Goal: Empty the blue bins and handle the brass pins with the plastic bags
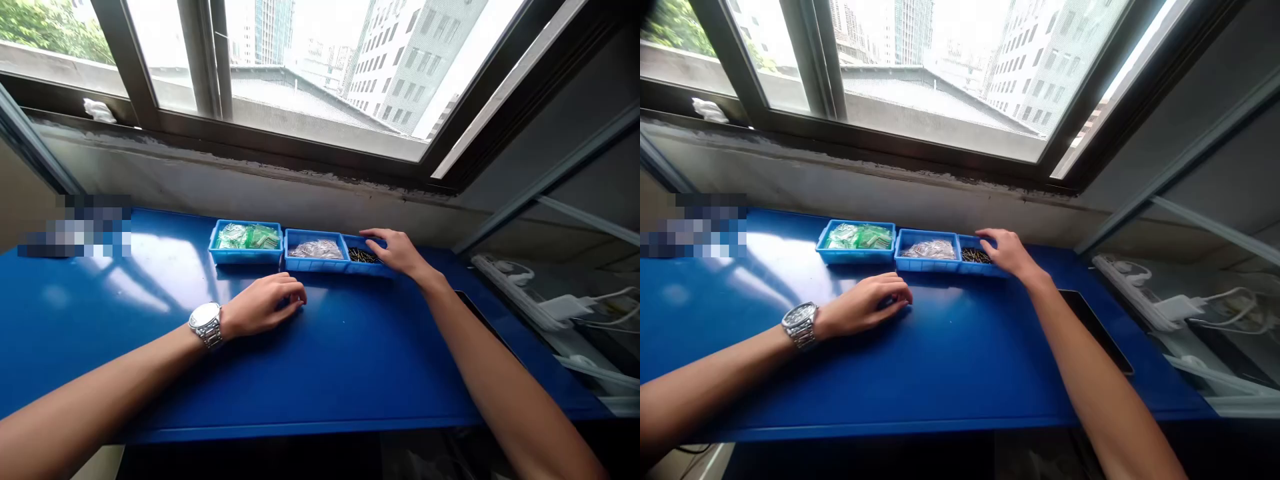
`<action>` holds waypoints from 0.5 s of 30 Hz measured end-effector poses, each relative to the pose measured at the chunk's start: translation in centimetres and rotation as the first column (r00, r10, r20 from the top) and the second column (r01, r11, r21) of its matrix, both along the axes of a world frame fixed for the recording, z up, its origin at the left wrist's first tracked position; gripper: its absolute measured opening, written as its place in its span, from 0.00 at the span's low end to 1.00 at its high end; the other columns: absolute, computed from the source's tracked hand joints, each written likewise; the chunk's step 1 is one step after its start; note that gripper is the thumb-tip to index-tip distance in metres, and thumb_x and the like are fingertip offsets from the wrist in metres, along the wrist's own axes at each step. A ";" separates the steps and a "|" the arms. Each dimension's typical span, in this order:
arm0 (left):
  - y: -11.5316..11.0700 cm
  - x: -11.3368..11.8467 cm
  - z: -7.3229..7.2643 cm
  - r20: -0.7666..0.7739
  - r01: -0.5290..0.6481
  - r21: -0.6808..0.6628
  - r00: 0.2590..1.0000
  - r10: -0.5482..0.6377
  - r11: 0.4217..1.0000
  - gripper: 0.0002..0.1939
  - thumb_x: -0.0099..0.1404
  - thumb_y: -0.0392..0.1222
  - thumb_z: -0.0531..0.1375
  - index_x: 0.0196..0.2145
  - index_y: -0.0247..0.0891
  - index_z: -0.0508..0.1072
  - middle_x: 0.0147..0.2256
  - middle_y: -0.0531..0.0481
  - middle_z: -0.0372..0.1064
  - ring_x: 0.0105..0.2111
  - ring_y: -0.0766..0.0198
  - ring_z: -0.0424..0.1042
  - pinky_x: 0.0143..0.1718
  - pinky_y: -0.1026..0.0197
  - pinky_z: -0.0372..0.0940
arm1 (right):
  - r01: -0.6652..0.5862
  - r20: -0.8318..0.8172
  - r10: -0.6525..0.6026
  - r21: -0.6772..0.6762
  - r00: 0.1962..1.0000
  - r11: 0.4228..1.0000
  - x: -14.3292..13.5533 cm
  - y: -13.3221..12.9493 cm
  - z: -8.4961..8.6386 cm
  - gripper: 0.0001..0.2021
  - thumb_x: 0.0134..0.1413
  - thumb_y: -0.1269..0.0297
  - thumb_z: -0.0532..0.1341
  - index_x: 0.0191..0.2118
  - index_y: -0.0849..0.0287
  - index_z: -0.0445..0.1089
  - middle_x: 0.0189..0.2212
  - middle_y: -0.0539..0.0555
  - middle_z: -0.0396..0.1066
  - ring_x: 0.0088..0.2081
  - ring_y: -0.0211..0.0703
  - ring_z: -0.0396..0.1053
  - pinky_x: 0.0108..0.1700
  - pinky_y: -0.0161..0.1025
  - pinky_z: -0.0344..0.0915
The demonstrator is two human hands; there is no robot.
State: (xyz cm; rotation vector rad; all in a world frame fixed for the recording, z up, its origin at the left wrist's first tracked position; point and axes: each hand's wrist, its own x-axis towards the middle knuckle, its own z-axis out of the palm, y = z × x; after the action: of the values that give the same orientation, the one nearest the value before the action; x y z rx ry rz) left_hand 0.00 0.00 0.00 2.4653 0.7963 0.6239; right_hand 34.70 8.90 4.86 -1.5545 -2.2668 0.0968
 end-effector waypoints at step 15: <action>0.0 -0.4 -0.2 0.018 0.014 0.066 1.000 -0.015 0.998 0.08 0.74 0.39 0.56 0.43 0.39 0.76 0.41 0.48 0.75 0.41 0.59 0.72 0.41 0.60 0.66 | 0.083 0.078 -0.069 -0.194 0.995 0.977 5.2 -3.3 1.5 0.15 0.58 0.51 0.63 0.39 0.55 0.81 0.37 0.53 0.82 0.40 0.51 0.79 0.42 0.42 0.73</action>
State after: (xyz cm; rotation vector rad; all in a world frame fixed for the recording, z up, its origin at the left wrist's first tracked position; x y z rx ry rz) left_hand -0.36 0.01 -0.16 2.5185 0.7615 0.6772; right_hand 39.95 5.58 6.34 -1.7689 -2.3082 0.2567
